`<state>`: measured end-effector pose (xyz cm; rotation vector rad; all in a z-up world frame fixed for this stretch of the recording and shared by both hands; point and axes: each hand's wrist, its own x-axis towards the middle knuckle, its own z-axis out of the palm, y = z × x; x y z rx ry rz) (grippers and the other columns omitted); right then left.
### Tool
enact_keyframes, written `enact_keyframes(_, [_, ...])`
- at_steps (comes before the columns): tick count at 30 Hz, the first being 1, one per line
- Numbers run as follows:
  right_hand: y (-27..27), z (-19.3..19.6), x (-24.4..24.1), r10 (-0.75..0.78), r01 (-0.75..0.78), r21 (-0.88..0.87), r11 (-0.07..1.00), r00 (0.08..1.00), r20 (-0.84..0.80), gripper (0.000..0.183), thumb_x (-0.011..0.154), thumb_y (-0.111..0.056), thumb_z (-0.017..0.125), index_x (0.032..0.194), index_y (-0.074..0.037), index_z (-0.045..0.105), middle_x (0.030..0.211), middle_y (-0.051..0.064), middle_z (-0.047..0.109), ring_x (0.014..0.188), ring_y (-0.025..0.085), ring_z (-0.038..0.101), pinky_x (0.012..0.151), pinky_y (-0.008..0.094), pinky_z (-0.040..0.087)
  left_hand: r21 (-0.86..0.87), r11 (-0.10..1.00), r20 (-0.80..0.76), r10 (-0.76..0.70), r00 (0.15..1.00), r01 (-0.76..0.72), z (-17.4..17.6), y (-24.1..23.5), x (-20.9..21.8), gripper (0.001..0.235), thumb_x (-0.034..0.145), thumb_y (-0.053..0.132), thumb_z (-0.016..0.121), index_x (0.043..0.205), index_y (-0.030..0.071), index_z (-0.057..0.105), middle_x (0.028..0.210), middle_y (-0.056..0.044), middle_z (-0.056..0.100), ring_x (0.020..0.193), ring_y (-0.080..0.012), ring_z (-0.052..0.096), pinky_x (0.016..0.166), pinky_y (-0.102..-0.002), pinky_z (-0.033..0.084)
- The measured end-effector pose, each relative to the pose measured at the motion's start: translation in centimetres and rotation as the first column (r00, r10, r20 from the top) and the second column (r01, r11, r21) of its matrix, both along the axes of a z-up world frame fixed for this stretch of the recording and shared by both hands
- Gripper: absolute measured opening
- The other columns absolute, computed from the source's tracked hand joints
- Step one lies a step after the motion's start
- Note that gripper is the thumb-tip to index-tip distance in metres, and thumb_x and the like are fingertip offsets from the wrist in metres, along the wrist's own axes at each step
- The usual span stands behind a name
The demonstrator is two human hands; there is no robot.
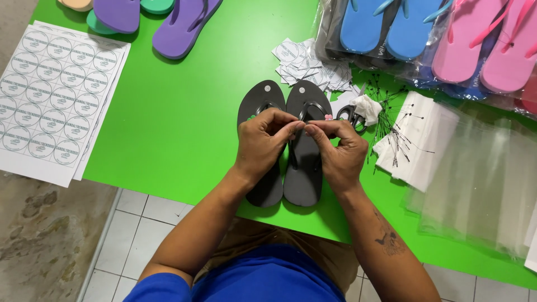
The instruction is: Cleaning flip-flops with a cloth and packaging them into plastic bags
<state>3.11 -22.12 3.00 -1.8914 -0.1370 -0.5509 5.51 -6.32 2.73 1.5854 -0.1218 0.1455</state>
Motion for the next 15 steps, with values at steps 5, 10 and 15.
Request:
enact_keyframes(5, [0.1,0.0,-0.2,0.012,-0.007,-0.110,0.994,0.999,0.048,0.016,0.096,-0.009,0.079,0.112,-0.008,0.080,0.085,0.011,0.077,0.079,0.022,0.069,0.089,0.035,0.053,-0.033,0.999,0.013,-0.007,1.000,0.008,-0.6,0.7,0.2,0.009,0.088,0.005,0.080,0.096,0.008,0.080,0.078,-0.010,0.077,0.071,-0.0151,0.076,0.064,-0.025,0.063])
enact_keyframes(10, [0.3,0.8,-0.7,0.019,-0.020,-0.029,0.999,0.999,-0.036,0.034,0.100,-0.011,0.074,0.133,-0.005,0.067,0.091,0.012,0.078,0.091,0.014,0.069,0.106,0.043,0.049,0.047,0.999,0.107,-0.018,0.994,0.013,-0.4,0.9,0.1,0.009,0.094,0.008,0.074,0.101,0.011,0.080,0.077,-0.008,0.075,0.070,-0.0163,0.077,0.063,-0.027,0.062])
enact_keyframes(15, [0.3,0.4,-0.8,-0.017,0.017,0.000,1.000,0.992,-0.121,0.011,0.094,-0.016,0.084,0.100,-0.008,0.079,0.079,0.005,0.078,0.075,0.009,0.068,0.085,0.031,0.055,-0.078,0.997,-0.030,-0.003,1.000,0.000,0.3,0.5,-0.4,0.009,0.089,0.005,0.079,0.098,0.004,0.079,0.077,-0.015,0.076,0.070,-0.0190,0.077,0.062,-0.026,0.064])
